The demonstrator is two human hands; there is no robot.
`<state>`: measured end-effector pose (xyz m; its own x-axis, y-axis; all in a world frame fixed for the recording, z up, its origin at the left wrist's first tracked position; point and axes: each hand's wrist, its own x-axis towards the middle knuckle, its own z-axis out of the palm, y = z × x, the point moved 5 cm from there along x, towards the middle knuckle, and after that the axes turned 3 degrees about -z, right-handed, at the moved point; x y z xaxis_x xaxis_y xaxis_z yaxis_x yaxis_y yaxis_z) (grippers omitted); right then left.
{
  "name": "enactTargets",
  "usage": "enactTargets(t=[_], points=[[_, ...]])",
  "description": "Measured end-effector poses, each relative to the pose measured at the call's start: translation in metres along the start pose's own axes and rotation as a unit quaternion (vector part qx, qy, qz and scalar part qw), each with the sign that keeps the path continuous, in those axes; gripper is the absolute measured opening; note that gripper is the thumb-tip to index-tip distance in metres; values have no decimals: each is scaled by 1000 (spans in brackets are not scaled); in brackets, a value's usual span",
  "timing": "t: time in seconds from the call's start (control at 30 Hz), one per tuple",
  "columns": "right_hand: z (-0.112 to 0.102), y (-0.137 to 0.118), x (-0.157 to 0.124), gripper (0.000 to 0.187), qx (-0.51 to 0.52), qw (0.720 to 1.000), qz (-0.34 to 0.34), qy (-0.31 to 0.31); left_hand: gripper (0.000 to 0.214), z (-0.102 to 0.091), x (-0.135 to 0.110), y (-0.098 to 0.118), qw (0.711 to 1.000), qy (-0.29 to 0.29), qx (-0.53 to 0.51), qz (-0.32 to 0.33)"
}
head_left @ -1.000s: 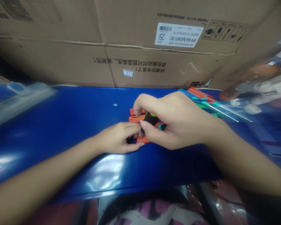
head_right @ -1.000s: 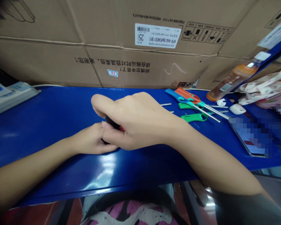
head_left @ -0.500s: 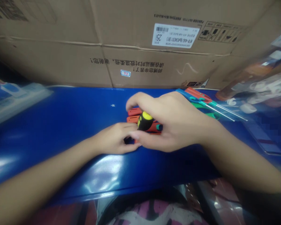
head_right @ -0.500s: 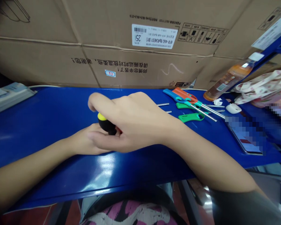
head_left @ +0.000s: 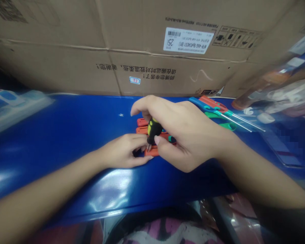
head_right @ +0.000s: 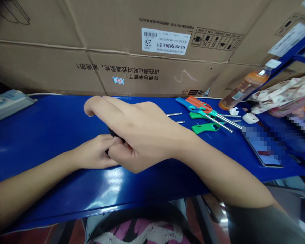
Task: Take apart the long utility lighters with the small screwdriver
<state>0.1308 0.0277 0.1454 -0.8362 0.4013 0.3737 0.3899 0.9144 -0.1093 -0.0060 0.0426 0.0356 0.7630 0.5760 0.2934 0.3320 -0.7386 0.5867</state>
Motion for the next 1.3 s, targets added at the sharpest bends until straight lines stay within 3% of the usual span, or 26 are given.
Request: enactTargets(t=[0.17,0.37,0.5,0.63,0.77,0.87,0.93,1.03,1.1,1.17,1.23,1.3], points=[[2,4,4,31,-47,999,12,-11,16,2,-1,-1,1000,-7,8,10],[3,6,5,41,-66,996,61,-20,16,3,-3,-4,1000,-21,10,4],[4,7,4,28,-12,997,61,-38,16,3,-3,-6,1000,-10,20,-5],[-6,4,2,22,107,992,66,5,19,1,-3,-6,1000,2,24,-14],[-21,16,-5,18,234,953,154,118,14,0,-2,-3,999,-11,20,-24],[-19,38,-17,27,343,896,199,200,10,0,-2,-2,999,-24,17,-35],[-7,54,-27,29,418,854,230,209,8,1,-1,-1,999,-31,11,-41],[19,73,-45,21,525,787,289,147,10,1,0,-2,998,-38,8,-59],[32,78,-56,13,558,769,302,81,12,1,1,-2,997,-40,9,-72],[37,78,-64,8,525,800,289,11,14,1,2,-2,995,-46,8,-87],[39,71,-69,11,441,862,234,-85,16,1,3,-2,993,-58,8,-102],[44,59,-73,21,342,905,164,-193,18,1,3,-2,991,-69,13,-116]])
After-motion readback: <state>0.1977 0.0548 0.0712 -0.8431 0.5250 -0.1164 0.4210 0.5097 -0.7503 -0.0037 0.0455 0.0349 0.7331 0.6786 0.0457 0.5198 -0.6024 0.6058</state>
